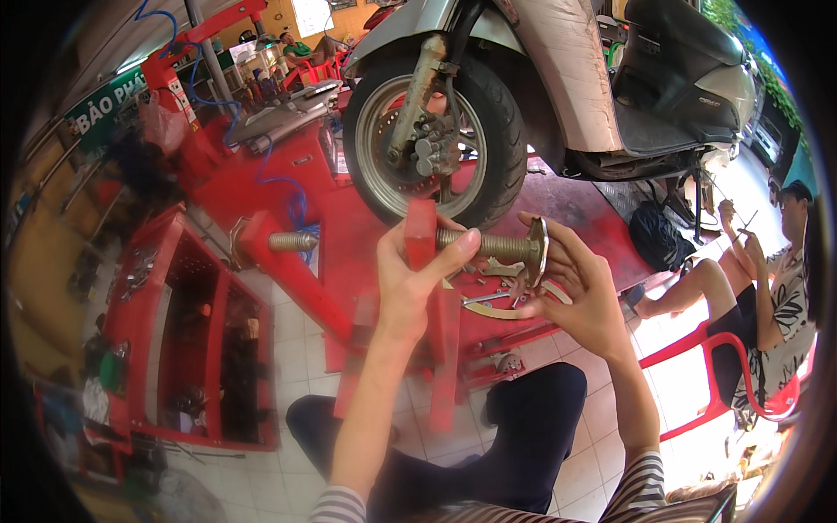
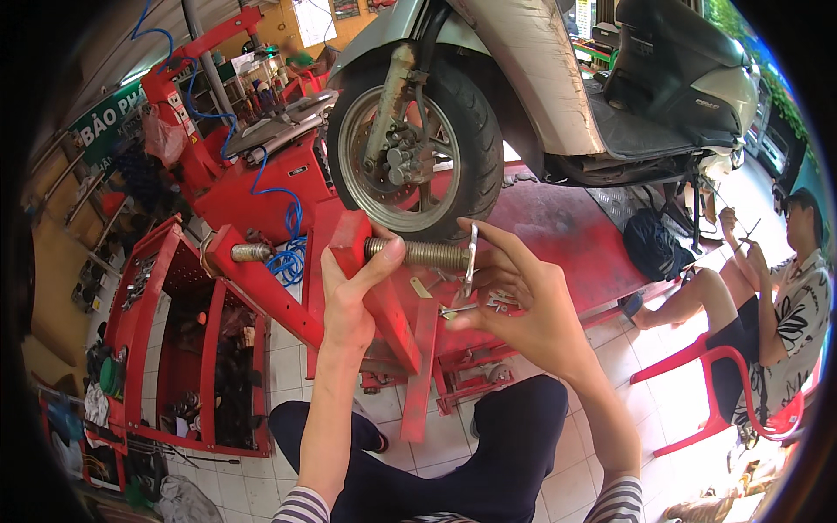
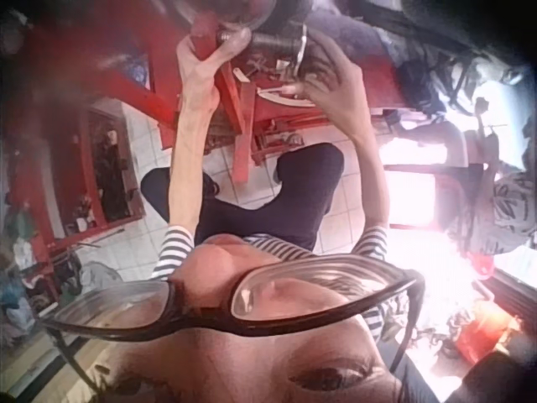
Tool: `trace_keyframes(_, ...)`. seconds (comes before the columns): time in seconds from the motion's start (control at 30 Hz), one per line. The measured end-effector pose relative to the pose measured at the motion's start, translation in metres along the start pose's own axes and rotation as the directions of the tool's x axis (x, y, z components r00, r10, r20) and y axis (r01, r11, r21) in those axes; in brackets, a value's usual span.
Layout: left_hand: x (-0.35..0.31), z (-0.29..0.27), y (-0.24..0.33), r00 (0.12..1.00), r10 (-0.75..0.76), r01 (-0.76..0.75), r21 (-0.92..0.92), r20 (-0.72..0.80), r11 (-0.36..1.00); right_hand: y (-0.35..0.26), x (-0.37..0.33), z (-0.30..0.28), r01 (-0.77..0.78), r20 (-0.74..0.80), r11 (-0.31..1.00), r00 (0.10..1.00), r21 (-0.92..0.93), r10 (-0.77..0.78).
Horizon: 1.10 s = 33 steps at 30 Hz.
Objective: The person picks up a curved metal part and sets it aside, then threads a large metal bolt through a red metal frame and spins a nut onto the bolt by hand.
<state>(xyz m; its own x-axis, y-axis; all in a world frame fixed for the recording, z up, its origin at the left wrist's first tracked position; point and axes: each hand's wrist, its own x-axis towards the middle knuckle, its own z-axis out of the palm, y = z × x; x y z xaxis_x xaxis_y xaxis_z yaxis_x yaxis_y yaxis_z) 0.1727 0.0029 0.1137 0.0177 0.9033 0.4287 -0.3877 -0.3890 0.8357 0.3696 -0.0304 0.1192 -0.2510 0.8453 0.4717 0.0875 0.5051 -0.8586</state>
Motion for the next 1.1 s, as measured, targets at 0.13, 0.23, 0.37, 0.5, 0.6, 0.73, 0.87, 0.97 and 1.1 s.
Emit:
trace_keyframes(0.13,0.0,0.0,0.0,1.0,0.01,-0.009,-0.032,0.014,0.999,-0.008,0.005,0.005,0.015,-0.038,0.999,0.999,-0.039,-0.016)
trace_keyframes(0.23,-0.003,0.001,0.004,1.0,0.016,-0.016,-0.046,0.014,0.999,-0.016,0.009,-0.005,0.043,0.056,0.964,0.998,-0.261,-0.029)
trace_keyframes(0.37,-0.002,-0.002,-0.002,0.998,0.032,-0.031,-0.023,0.049,0.999,-0.021,0.01,-0.005,0.118,0.08,0.942,0.992,-0.314,-0.097)
trace_keyframes(0.5,-0.003,-0.002,-0.001,0.998,0.009,-0.004,-0.086,0.057,0.996,-0.023,0.01,-0.005,0.116,0.091,0.943,0.992,-0.313,-0.091)
trace_keyframes(0.6,-0.003,-0.002,-0.001,0.999,0.006,-0.001,-0.086,0.049,0.996,-0.023,0.01,-0.006,0.104,0.11,0.946,0.991,-0.307,-0.073)
trace_keyframes(0.73,-0.002,-0.003,-0.002,0.999,-0.003,0.008,-0.084,0.053,0.996,-0.021,0.011,-0.006,0.097,0.1,0.956,0.992,-0.278,-0.071)
trace_keyframes(0.87,-0.003,-0.002,0.0,0.999,0.004,0.0,-0.092,0.046,0.996,-0.017,0.01,-0.006,0.161,0.064,0.932,0.987,-0.325,-0.148)
trace_keyframes(0.97,-0.004,0.001,-0.001,0.999,-0.005,0.007,-0.072,0.034,0.997,-0.011,0.008,-0.003,0.241,-0.001,0.9,0.966,-0.363,-0.259)
trace_keyframes(1.1,0.002,-0.012,-0.012,0.994,0.034,-0.041,0.066,0.106,0.997,-0.01,0.018,-0.001,0.22,-0.033,0.925,0.97,-0.311,-0.242)
